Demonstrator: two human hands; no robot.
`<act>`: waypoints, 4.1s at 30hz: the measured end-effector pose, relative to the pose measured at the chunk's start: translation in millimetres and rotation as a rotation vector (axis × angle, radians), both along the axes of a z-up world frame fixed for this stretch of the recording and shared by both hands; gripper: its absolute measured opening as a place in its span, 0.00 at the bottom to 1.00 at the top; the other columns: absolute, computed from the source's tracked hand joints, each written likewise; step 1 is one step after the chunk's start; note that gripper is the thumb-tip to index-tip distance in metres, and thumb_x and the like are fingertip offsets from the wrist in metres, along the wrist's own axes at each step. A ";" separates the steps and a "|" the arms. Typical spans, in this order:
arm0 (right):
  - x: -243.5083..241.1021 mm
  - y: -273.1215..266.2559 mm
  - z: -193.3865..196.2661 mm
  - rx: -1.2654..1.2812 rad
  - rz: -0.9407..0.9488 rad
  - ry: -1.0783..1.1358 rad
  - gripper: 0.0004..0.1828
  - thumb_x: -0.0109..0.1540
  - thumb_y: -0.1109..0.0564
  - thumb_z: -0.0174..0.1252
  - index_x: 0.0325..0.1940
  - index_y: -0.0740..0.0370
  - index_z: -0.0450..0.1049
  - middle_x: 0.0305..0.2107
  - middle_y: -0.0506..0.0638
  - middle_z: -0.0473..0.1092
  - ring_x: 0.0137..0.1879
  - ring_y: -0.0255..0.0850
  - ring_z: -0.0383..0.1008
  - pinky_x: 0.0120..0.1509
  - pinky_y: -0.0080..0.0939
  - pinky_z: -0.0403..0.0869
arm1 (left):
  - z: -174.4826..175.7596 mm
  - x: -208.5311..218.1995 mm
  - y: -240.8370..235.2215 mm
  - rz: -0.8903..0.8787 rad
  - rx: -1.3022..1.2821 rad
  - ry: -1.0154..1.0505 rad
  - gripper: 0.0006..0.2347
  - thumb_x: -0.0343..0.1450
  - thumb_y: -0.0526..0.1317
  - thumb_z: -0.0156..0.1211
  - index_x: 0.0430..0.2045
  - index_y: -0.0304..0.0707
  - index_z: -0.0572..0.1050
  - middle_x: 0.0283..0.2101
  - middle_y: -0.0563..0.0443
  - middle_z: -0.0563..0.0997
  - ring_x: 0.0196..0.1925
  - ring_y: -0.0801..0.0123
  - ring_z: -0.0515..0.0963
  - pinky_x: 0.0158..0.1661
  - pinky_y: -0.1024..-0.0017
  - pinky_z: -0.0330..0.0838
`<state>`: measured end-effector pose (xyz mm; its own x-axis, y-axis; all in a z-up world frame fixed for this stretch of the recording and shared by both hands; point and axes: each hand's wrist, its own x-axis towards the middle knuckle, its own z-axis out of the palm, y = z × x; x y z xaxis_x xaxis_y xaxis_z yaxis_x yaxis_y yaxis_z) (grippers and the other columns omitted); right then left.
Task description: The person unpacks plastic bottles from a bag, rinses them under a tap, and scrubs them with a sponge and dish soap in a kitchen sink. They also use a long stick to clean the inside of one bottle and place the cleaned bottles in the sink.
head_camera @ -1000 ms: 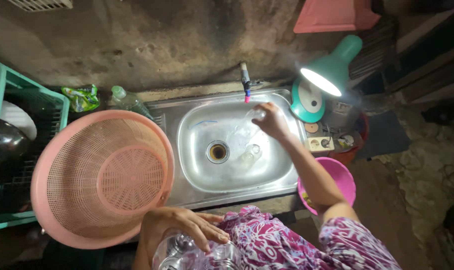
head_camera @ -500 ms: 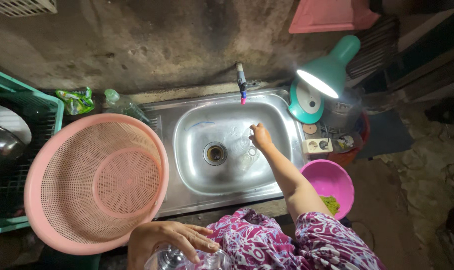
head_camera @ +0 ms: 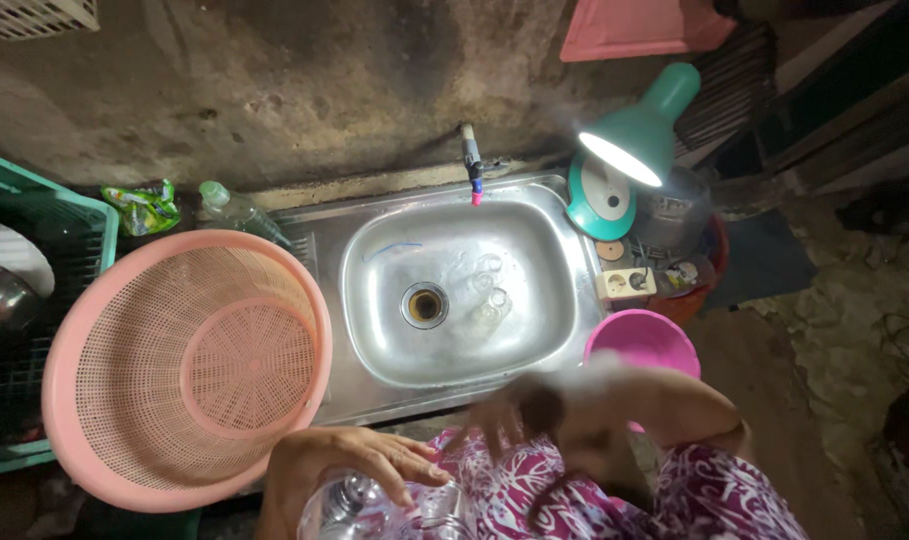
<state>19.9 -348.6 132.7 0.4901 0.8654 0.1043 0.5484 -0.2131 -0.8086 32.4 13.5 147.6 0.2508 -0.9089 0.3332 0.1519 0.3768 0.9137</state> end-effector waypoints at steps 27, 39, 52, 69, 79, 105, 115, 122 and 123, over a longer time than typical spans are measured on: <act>137.6 8.0 -129.0 1.143 -0.824 1.752 0.58 0.61 0.29 0.59 0.79 0.68 0.44 0.60 0.71 0.65 0.52 0.59 0.72 0.63 0.72 0.69 | -133.3 111.2 -56.2 1.031 0.238 -0.025 0.47 0.53 0.43 0.83 0.68 0.34 0.59 0.62 0.42 0.72 0.67 0.59 0.69 0.70 0.61 0.60; 183.7 52.8 -328.6 1.315 -1.106 2.045 0.49 0.56 0.41 0.69 0.73 0.62 0.54 0.62 0.70 0.59 0.63 0.64 0.67 0.64 0.62 0.75 | -163.5 102.2 -71.0 1.365 0.474 -0.376 0.43 0.52 0.36 0.84 0.64 0.37 0.64 0.59 0.41 0.69 0.63 0.52 0.69 0.64 0.59 0.63; 220.8 65.8 -396.5 1.594 -1.481 2.040 0.39 0.64 0.31 0.56 0.68 0.60 0.64 0.61 0.67 0.60 0.61 0.65 0.65 0.54 0.61 0.77 | -142.7 86.6 -69.0 1.331 0.504 -0.266 0.40 0.55 0.33 0.80 0.64 0.39 0.64 0.57 0.42 0.68 0.59 0.56 0.75 0.59 0.63 0.74; 186.3 70.5 -331.7 1.548 -1.550 1.954 0.65 0.62 0.24 0.56 0.79 0.69 0.30 0.70 0.79 0.43 0.70 0.73 0.58 0.58 0.68 0.73 | -225.7 113.8 -99.5 1.417 0.762 -0.279 0.44 0.51 0.37 0.82 0.64 0.40 0.63 0.60 0.38 0.71 0.61 0.45 0.69 0.59 0.55 0.66; 122.4 55.0 -146.0 -0.027 -0.919 0.009 0.27 0.54 0.52 0.72 0.56 0.59 0.75 0.44 0.54 0.71 0.33 0.41 0.74 0.39 0.42 0.75 | -269.8 131.4 -130.3 1.182 0.708 -0.427 0.38 0.55 0.36 0.77 0.63 0.38 0.67 0.60 0.39 0.75 0.61 0.43 0.70 0.60 0.54 0.67; 129.2 50.9 -345.9 -0.500 -1.037 -0.118 0.20 0.54 0.60 0.67 0.49 0.64 0.72 0.44 0.63 0.68 0.44 0.62 0.75 0.47 0.58 0.75 | -271.3 60.3 -58.9 1.055 0.872 -0.480 0.37 0.57 0.35 0.78 0.61 0.30 0.66 0.65 0.26 0.67 0.70 0.37 0.62 0.66 0.51 0.58; 97.1 61.2 -293.8 -0.415 -1.206 -0.219 0.24 0.53 0.59 0.68 0.52 0.61 0.71 0.43 0.61 0.69 0.44 0.60 0.75 0.45 0.59 0.74 | -251.4 72.9 -56.4 0.978 0.767 -0.637 0.36 0.56 0.37 0.77 0.60 0.29 0.68 0.64 0.28 0.69 0.68 0.38 0.64 0.66 0.52 0.58; -9.3 119.0 -230.1 -0.218 -1.340 -0.194 0.03 0.67 0.60 0.60 0.41 0.62 0.74 0.37 0.57 0.73 0.45 0.53 0.77 0.49 0.50 0.76 | -207.2 74.1 -41.0 0.797 0.584 -0.857 0.23 0.64 0.37 0.70 0.54 0.33 0.76 0.57 0.35 0.78 0.64 0.42 0.73 0.66 0.52 0.64; -32.9 126.0 -219.1 -0.189 -1.364 -0.318 0.05 0.63 0.62 0.57 0.43 0.62 0.74 0.41 0.57 0.73 0.46 0.52 0.77 0.50 0.48 0.77 | -203.7 68.4 -39.0 0.805 0.555 -0.940 0.22 0.64 0.37 0.70 0.52 0.32 0.76 0.57 0.36 0.78 0.64 0.41 0.73 0.66 0.51 0.64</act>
